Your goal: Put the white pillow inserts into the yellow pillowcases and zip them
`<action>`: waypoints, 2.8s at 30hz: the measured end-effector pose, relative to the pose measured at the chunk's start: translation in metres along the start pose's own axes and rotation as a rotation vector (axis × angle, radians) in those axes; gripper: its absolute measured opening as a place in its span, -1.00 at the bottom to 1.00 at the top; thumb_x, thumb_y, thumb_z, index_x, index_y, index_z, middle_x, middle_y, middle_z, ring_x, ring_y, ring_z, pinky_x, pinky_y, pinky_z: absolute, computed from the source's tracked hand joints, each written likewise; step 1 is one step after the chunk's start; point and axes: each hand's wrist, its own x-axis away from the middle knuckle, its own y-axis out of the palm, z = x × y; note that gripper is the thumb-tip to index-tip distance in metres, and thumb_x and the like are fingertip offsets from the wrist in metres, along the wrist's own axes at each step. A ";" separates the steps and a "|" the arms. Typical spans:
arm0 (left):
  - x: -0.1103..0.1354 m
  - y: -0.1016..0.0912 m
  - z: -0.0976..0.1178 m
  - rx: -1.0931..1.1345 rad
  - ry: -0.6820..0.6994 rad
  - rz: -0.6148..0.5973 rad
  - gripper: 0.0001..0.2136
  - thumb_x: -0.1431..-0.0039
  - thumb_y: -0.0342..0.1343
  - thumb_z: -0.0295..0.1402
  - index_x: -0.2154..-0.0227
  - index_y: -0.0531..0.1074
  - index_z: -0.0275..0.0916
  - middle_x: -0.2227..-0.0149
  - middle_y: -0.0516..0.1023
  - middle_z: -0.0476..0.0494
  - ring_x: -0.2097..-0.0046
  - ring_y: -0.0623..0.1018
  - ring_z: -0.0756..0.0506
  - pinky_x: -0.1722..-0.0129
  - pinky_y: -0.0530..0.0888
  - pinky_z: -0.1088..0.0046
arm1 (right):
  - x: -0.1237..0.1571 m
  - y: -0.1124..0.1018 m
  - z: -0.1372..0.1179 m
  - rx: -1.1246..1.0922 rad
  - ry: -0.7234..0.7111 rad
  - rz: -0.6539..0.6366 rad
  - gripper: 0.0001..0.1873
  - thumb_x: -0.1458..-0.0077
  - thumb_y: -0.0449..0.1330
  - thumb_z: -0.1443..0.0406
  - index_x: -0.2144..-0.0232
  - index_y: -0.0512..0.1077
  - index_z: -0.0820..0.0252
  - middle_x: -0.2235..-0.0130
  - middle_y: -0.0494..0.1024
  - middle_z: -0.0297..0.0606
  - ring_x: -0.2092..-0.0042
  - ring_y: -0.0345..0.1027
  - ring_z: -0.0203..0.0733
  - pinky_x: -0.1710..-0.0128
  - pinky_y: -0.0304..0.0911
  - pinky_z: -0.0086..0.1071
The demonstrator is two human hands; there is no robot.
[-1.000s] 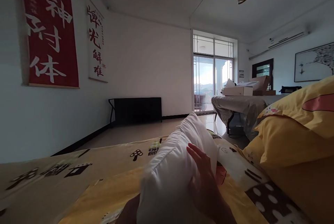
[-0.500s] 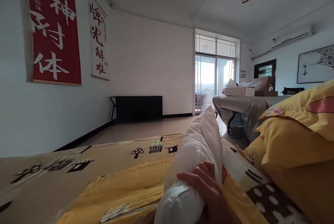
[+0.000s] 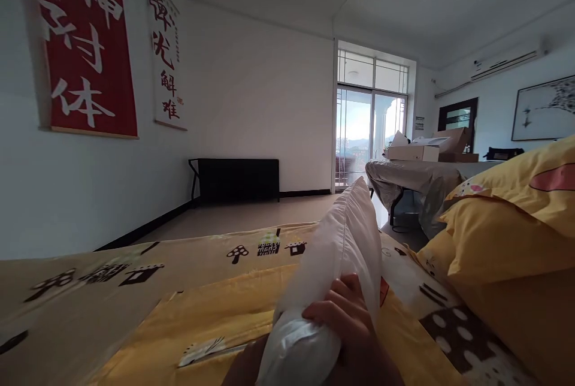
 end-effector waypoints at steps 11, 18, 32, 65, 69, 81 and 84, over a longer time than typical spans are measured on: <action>-0.025 -0.026 -0.029 0.448 -0.107 0.232 -0.70 0.05 0.00 -0.26 0.28 0.48 -0.25 0.36 0.60 -0.10 0.31 0.53 -0.11 0.35 0.39 0.53 | 0.004 0.017 0.007 0.051 0.009 -0.036 -0.79 0.00 0.10 0.41 0.26 0.32 0.11 0.49 0.37 -0.39 0.42 0.23 -0.24 0.22 0.04 -0.27; -0.041 -0.021 -0.110 0.424 -0.294 0.209 -0.65 0.14 -0.10 -0.22 0.45 0.53 -0.29 0.51 0.56 -0.11 0.37 0.51 -0.15 0.40 0.41 0.47 | 0.022 0.084 0.019 0.087 0.131 -0.510 -0.59 0.23 0.07 0.42 0.21 0.29 0.16 0.30 0.44 -0.28 0.22 0.29 -0.16 0.07 0.01 -0.24; -0.023 -0.031 -0.152 0.493 -0.344 -0.049 -0.71 0.22 0.02 -0.29 0.47 0.58 -0.26 0.39 0.62 -0.16 0.15 0.54 -0.25 0.16 0.47 0.36 | 0.068 0.163 0.005 0.427 -0.137 -0.598 -0.48 -0.14 0.09 0.15 -0.13 0.14 0.12 0.39 0.48 -0.25 0.34 0.30 -0.09 0.19 0.22 -0.12; -0.017 0.039 -0.014 -0.346 0.716 0.847 -0.76 -0.17 -0.07 -0.53 0.19 0.43 -0.20 0.11 0.56 -0.19 -0.09 0.40 -0.12 -0.14 0.13 0.23 | 0.008 0.058 0.042 -0.222 0.501 0.052 -0.84 0.07 0.05 0.39 0.50 0.44 0.17 0.54 0.26 -0.36 0.38 0.15 -0.25 0.37 0.12 -0.42; -0.018 0.039 -0.024 -0.230 0.676 0.759 -0.79 -0.16 -0.07 -0.56 0.23 0.41 -0.21 0.19 0.57 -0.16 0.02 0.48 -0.09 -0.05 0.19 0.29 | 0.003 0.048 0.038 -0.241 0.430 -0.090 -0.71 0.11 0.00 0.48 0.40 0.47 0.16 0.42 0.44 -0.31 0.27 0.29 -0.22 0.18 0.19 -0.34; -0.028 0.034 -0.049 -0.004 0.160 0.608 -0.91 -0.07 0.10 -0.35 0.32 0.40 -0.17 0.36 0.49 -0.08 0.30 0.45 -0.09 0.33 0.39 0.44 | 0.002 0.039 0.028 -0.130 0.434 -0.410 -0.61 0.10 0.16 0.46 0.17 0.39 0.08 0.15 0.49 -0.29 0.10 0.32 -0.19 0.04 0.14 -0.36; -0.027 0.022 -0.041 -0.086 0.212 0.503 -0.87 -0.05 0.11 -0.33 0.31 0.36 -0.20 0.39 0.46 -0.08 0.34 0.44 -0.10 0.36 0.38 0.41 | 0.008 0.053 0.035 -0.092 0.571 -0.329 -0.61 0.19 0.10 0.54 0.26 0.41 0.12 0.28 0.51 -0.32 0.22 0.34 -0.21 0.20 0.17 -0.41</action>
